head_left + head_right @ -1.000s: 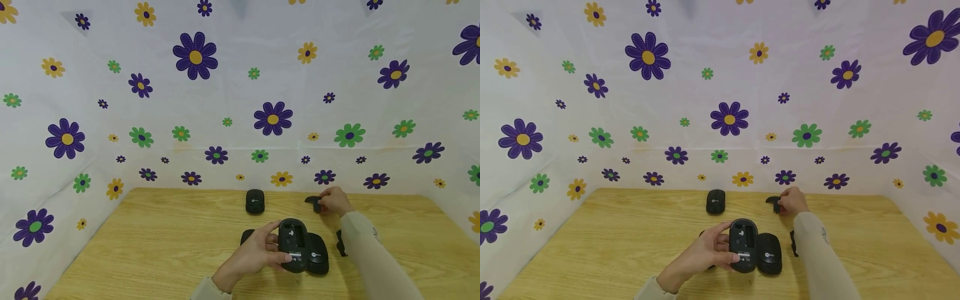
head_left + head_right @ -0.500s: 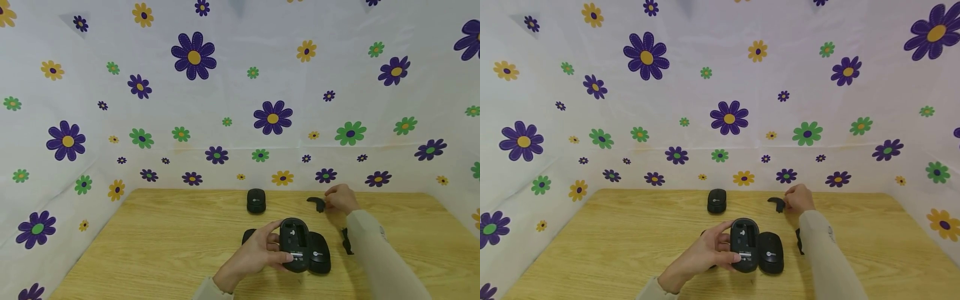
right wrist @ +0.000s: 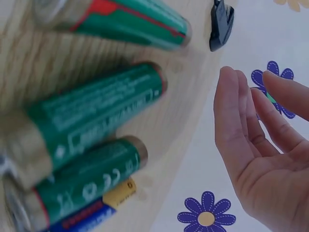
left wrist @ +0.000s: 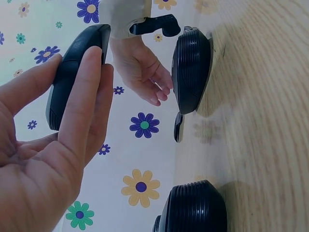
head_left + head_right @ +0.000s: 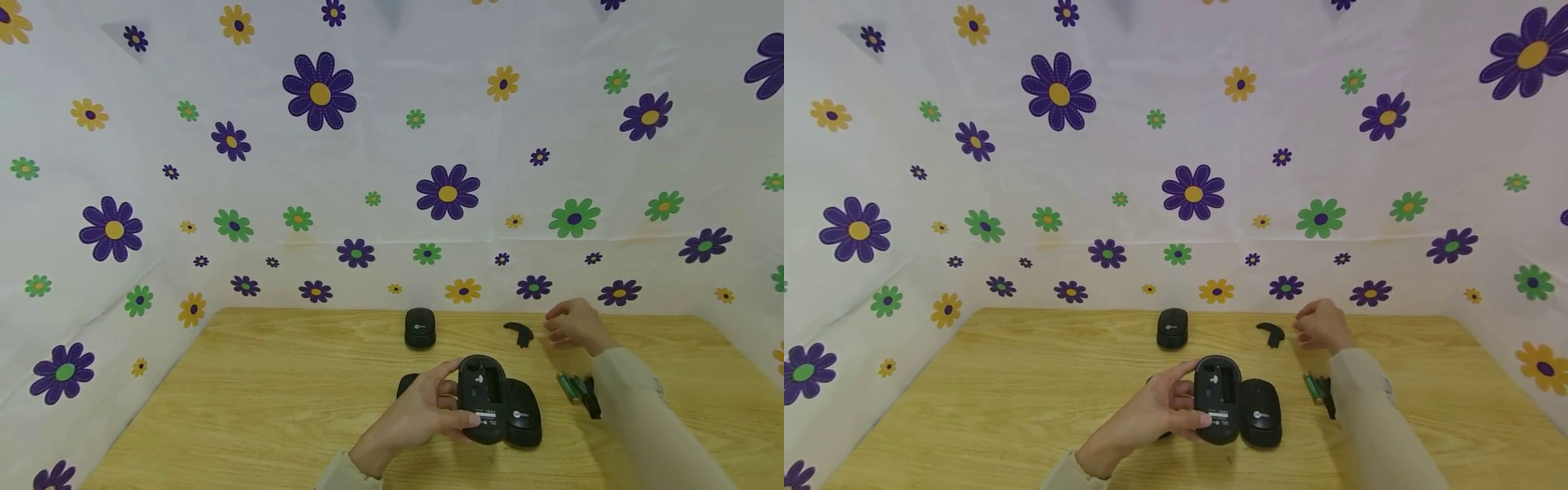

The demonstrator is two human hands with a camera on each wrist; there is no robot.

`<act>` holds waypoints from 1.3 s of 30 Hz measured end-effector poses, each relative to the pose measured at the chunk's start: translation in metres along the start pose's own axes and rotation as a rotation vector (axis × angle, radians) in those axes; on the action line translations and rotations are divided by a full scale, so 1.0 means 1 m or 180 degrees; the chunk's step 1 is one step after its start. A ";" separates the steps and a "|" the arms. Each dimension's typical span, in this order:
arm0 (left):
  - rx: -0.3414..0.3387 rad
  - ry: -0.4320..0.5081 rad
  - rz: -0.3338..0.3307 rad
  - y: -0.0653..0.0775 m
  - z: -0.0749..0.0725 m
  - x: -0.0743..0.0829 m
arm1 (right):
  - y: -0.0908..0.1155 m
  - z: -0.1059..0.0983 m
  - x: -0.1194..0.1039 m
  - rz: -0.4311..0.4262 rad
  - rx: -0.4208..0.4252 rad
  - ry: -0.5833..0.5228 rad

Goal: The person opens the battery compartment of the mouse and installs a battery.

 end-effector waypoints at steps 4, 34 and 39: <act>0.0019 0.0003 -0.0018 0.000 0.000 0.000 | 0.004 -0.003 0.000 -0.0038 -0.0084 0.0006; 0.0088 -0.0071 -0.0041 0.000 -0.002 0.000 | 0.035 -0.014 0.008 0.0004 -0.0290 0.0309; 0.0097 -0.0072 -0.0038 0.000 -0.002 0.000 | 0.040 -0.017 0.013 -0.0011 -0.0282 0.0376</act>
Point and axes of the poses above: each hand's wrist, its own y-axis away from the middle knuckle, its own z-axis out of the palm, x = y × z, the point moved 7 cm from there along -y, towards the middle knuckle, and after that the axes turned 14 degrees about -x, right-handed, at the moved point
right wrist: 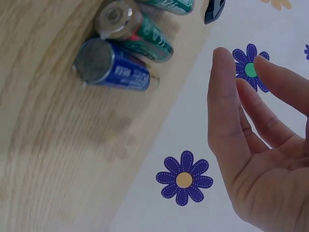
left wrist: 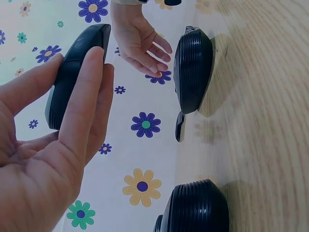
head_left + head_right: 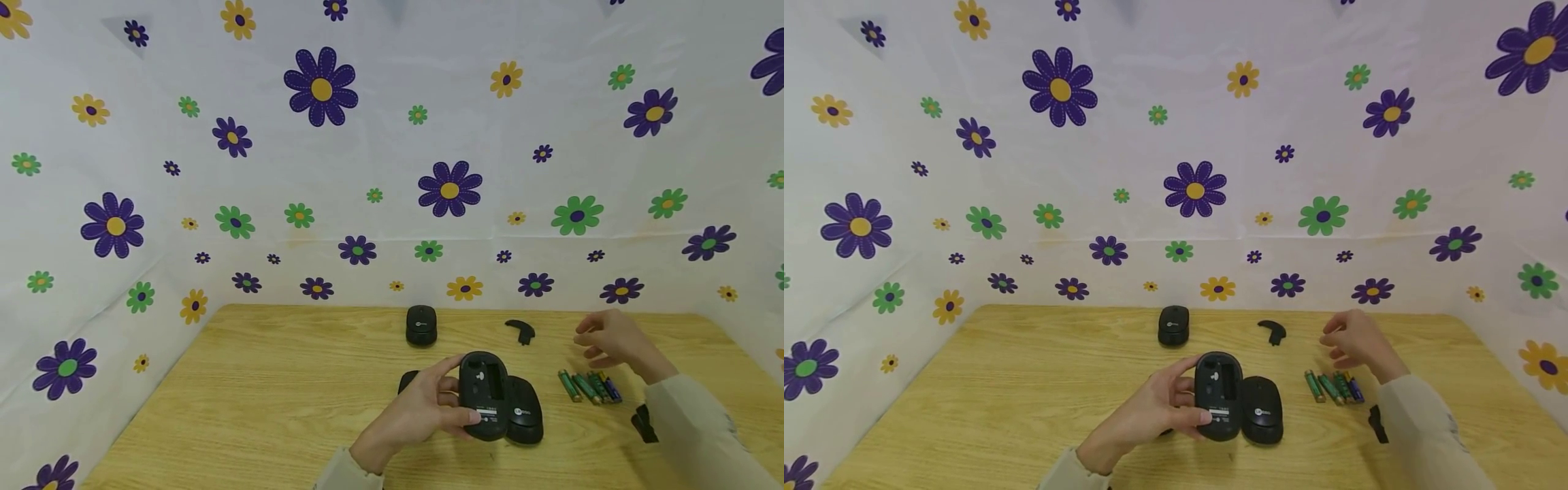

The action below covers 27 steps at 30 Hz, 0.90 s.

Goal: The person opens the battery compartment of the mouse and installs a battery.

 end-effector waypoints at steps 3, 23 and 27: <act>-0.0005 0.0010 0.0009 0.000 0.000 0.000 | 0.004 -0.002 0.003 -0.0014 -0.0005 0.0018; -0.0042 0.0006 0.0001 -0.001 0.002 0.001 | 0.023 -0.013 0.029 0.0143 -0.0207 -0.0257; -0.0038 0.0011 -0.0015 -0.001 0.003 -0.001 | 0.028 -0.015 0.038 0.0232 -0.0286 -0.0455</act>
Point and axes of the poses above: each hand's wrist, its own y-axis away from the middle knuckle, its own z-axis out of the palm, x = y × z, the point moved 7 cm from there along -y, towards the middle knuckle, and after that the axes turned 14 degrees about -x, right-handed, at the moved point
